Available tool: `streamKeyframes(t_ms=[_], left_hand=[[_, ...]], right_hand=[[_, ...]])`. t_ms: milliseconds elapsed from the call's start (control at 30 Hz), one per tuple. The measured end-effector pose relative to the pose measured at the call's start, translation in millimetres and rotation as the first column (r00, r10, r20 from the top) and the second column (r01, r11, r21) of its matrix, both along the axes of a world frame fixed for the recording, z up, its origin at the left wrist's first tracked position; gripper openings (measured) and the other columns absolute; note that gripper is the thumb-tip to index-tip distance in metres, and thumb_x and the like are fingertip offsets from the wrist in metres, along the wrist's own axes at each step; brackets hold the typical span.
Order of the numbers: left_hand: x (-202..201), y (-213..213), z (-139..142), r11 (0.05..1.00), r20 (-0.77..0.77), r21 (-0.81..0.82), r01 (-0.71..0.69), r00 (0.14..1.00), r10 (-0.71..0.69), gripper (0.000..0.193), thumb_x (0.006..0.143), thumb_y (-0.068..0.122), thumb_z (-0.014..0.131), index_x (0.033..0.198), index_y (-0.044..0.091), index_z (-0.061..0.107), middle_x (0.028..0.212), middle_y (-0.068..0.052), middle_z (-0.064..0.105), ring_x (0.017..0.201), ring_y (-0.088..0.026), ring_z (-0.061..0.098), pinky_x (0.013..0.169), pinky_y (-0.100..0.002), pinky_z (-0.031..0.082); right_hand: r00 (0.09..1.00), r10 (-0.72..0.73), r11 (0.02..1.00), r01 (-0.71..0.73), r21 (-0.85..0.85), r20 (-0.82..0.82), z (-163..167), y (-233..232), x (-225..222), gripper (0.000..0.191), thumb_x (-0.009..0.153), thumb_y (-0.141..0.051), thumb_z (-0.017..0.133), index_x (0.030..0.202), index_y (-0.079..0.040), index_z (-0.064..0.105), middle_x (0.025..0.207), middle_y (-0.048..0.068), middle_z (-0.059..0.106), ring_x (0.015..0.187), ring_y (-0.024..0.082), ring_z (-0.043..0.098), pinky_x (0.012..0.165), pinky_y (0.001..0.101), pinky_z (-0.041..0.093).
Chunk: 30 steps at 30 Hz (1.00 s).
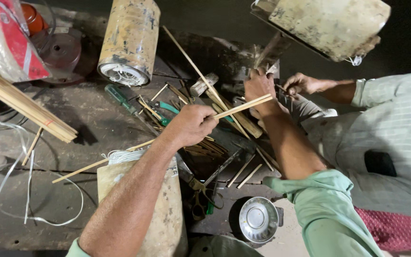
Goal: The person handles a bundle of thin wooden sticks, separates them, and uses pliers to cut and arrange the sticks on a workbench. Another person is present and also works with similar sticks nearby.
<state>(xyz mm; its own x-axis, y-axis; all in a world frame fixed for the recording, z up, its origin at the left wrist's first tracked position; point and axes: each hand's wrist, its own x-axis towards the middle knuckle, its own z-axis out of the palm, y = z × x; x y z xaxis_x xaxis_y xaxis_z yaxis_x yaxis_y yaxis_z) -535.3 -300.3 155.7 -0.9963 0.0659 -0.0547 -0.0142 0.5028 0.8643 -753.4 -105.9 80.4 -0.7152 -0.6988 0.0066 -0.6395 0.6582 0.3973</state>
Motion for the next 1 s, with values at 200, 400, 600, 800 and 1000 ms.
streamKeyframes(t_ms=[200,400,600,800,1000], left_hand=[[6,3,4,0.998,-0.051,0.052,-0.038,0.998,0.04,0.02,0.095,0.017,0.06,0.097,0.005,0.076,0.07,-0.004,0.074,0.061,-0.014,0.07,0.058,-0.032,0.055],[12,12,18,0.99,-0.092,0.124,-0.059,0.993,0.071,0.015,0.093,0.013,0.062,0.105,0.005,0.06,0.07,-0.004,0.074,0.064,-0.013,0.07,0.061,-0.031,0.054],[22,25,28,0.988,-0.006,0.136,-0.069,0.997,0.07,0.011,0.096,0.008,0.06,0.092,0.006,0.051,0.074,-0.007,0.067,0.07,-0.014,0.073,0.062,-0.035,0.057],[31,24,36,0.986,-0.068,0.163,-0.03,0.997,0.042,0.009,0.094,0.005,0.061,0.093,0.007,0.052,0.074,-0.006,0.069,0.07,-0.014,0.074,0.066,-0.034,0.059],[36,18,38,0.98,-0.046,0.2,-0.023,0.998,0.033,0.008,0.095,0.006,0.062,0.093,0.006,0.054,0.076,-0.007,0.068,0.07,-0.014,0.073,0.063,-0.034,0.059]], right_hand=[[0.989,-0.04,0.64,0.135,-0.757,0.142,5,51,34,0.02,0.097,-0.026,0.074,0.102,-0.007,0.07,0.104,0.006,0.072,0.104,0.023,0.067,0.093,0.0362,0.058],[0.471,0.561,-0.195,0.874,-0.444,0.681,20,77,142,0.054,0.088,-0.025,0.07,0.134,-0.002,0.058,0.127,0.013,0.069,0.111,0.022,0.067,0.094,0.0384,0.05],[0.3,0.825,-0.086,0.904,-0.42,0.478,39,71,227,0.067,0.085,-0.03,0.075,0.14,0.004,0.055,0.136,0.016,0.066,0.128,0.026,0.062,0.112,0.0415,0.047],[0.232,0.848,-0.11,0.957,-0.269,0.476,19,57,247,0.071,0.087,-0.044,0.082,0.132,0.003,0.054,0.12,0.018,0.069,0.103,0.027,0.07,0.089,0.0456,0.061],[0.387,0.763,-0.18,0.896,-0.406,0.517,13,51,257,0.066,0.08,-0.03,0.088,0.127,-0.004,0.049,0.091,0.012,0.065,0.071,0.022,0.068,0.06,0.0368,0.059]])
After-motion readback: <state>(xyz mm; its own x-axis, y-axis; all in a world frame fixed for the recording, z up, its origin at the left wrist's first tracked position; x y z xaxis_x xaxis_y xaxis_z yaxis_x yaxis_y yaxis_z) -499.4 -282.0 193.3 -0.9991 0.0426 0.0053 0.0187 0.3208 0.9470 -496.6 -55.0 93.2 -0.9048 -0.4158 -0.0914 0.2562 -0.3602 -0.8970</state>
